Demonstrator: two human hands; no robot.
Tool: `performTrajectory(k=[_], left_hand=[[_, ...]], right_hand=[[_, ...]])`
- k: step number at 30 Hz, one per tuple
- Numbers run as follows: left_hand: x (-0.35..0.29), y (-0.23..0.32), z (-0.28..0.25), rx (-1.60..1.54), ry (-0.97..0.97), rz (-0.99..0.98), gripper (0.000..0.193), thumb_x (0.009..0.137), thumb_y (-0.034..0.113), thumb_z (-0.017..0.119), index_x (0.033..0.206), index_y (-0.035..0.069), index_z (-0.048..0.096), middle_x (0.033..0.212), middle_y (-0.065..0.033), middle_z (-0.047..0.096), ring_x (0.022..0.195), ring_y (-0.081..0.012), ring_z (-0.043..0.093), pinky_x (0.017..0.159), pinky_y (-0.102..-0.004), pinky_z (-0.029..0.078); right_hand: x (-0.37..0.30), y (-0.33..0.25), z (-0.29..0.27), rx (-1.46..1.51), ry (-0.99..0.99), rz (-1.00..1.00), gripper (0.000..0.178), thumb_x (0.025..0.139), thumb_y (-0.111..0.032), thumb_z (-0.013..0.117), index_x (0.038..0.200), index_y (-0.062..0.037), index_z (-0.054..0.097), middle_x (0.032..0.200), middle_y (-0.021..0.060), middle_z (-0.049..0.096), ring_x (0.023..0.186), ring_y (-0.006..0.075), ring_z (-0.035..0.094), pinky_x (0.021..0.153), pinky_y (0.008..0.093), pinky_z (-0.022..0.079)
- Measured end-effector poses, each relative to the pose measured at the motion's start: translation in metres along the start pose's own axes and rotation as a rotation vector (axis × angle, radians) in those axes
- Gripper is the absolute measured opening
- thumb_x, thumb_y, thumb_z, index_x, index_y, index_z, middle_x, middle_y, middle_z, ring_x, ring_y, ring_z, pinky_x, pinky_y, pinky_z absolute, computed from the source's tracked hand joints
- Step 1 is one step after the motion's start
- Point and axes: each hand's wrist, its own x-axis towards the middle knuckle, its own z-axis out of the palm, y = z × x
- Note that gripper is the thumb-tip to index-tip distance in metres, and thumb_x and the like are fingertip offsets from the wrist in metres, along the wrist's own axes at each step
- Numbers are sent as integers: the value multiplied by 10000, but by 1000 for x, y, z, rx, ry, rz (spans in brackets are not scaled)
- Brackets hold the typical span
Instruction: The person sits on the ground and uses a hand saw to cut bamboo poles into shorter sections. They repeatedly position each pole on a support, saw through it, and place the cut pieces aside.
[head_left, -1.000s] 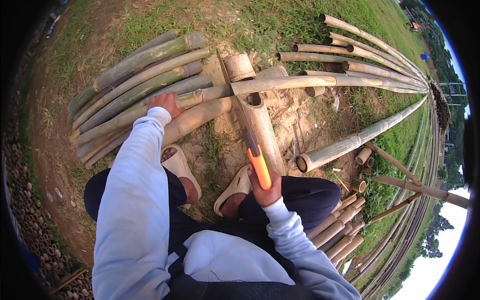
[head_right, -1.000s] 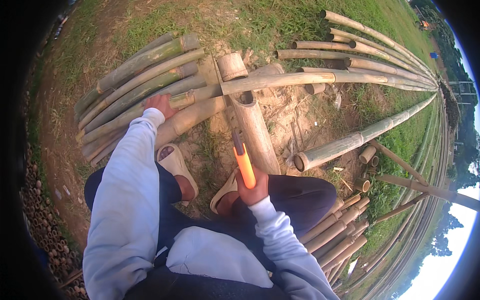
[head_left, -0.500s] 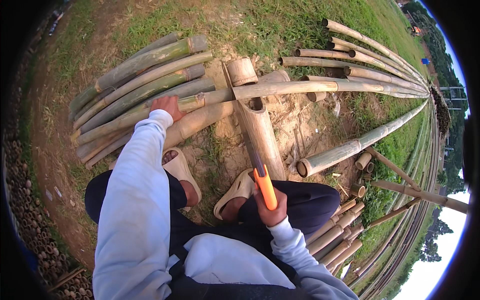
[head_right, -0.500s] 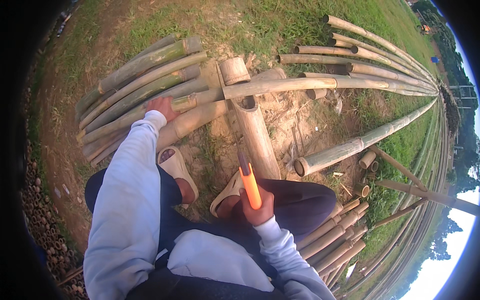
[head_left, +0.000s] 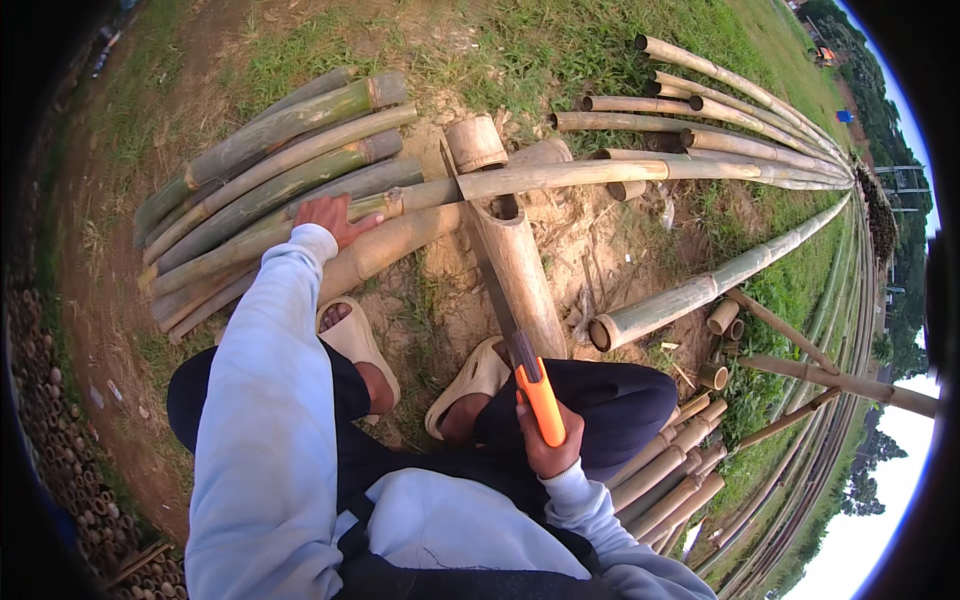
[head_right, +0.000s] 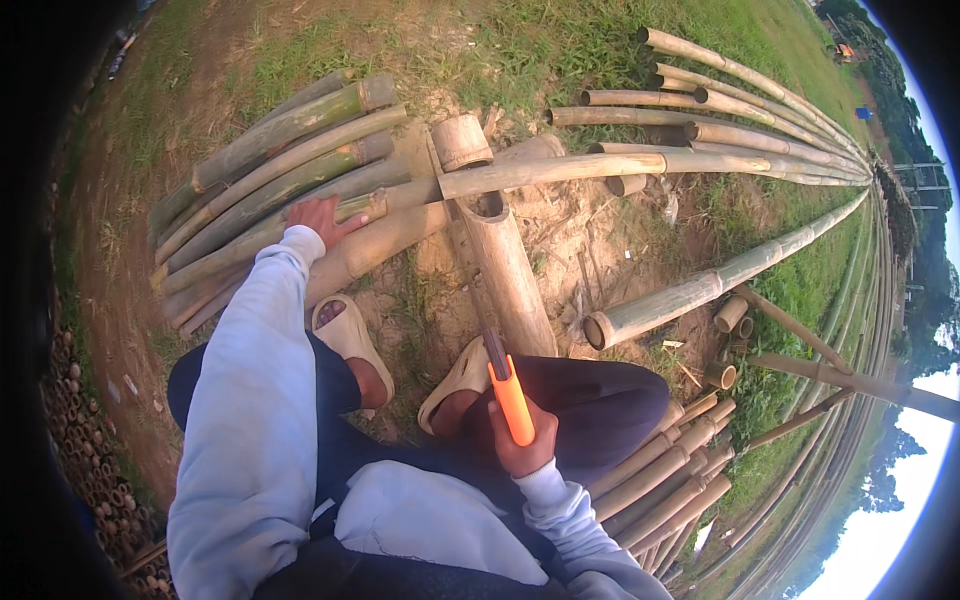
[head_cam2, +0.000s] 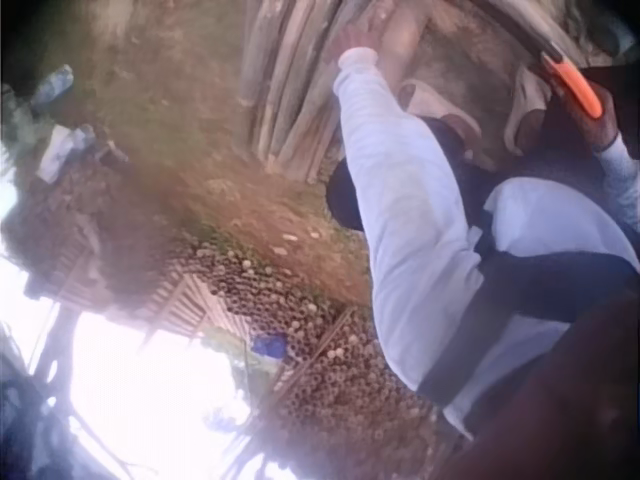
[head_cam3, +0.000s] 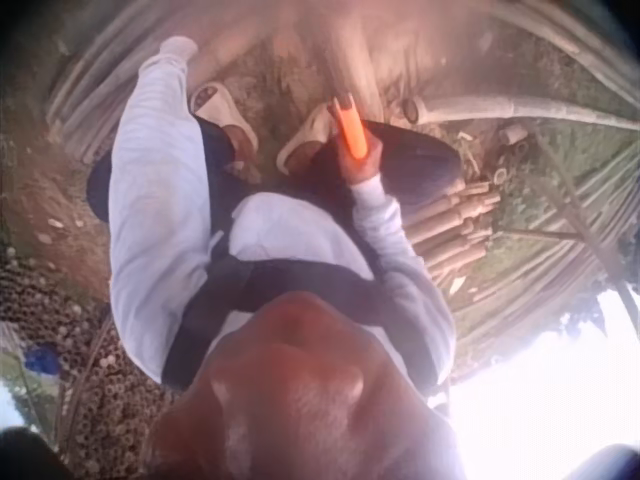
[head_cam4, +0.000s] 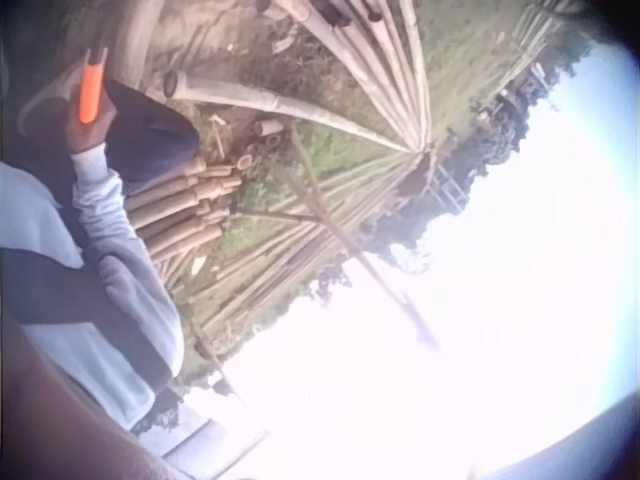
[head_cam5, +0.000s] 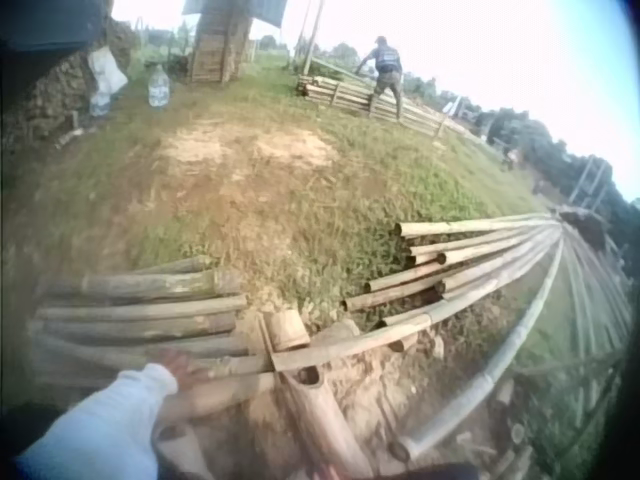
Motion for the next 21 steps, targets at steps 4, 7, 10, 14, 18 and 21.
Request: performTrajectory(k=[4,7,10,14,18,21], left_hand=[[8,8,9,-61,148,-6,777,1022,721,302,1095,76,729,974,-215,752,957,-407,716,915,-511,521],[3,-3,25,-110,213,-19,703,1057,645,291,1087,97,730,972,-216,750,950,-416,710,913,-521,517],[-16,-4,15,-122,95,-40,636,1077,574,298,1104,107,730,979,-220,747,961,-422,702,917,-531,510],[-22,11,16,-112,55,-66,574,1083,509,325,1126,112,738,975,-226,744,978,-427,694,923,-534,503],[-10,9,12,-147,97,-88,583,1079,510,345,1053,86,745,952,-237,740,945,-436,700,892,-525,520],[-7,1,16,-148,100,-63,595,1072,530,356,979,86,741,893,-230,743,874,-438,717,828,-522,552]], right_hand=[[136,22,67,47,7,-90,244,923,-171,742,828,30,642,644,151,604,577,211,582,581,382,468],[158,17,86,83,-15,-141,259,920,-181,756,838,26,625,640,127,584,591,210,583,602,378,476],[129,17,78,86,-34,-185,234,917,-171,765,876,19,635,657,90,595,620,170,581,621,358,482],[117,20,68,125,17,-113,163,918,-117,757,919,22,673,661,48,586,622,118,555,603,327,479],[144,32,82,37,79,-252,158,903,-118,757,915,21,683,694,136,656,588,249,632,602,369,506],[134,37,90,48,58,-190,167,899,-119,764,920,23,678,709,155,666,600,273,644,606,377,510]])
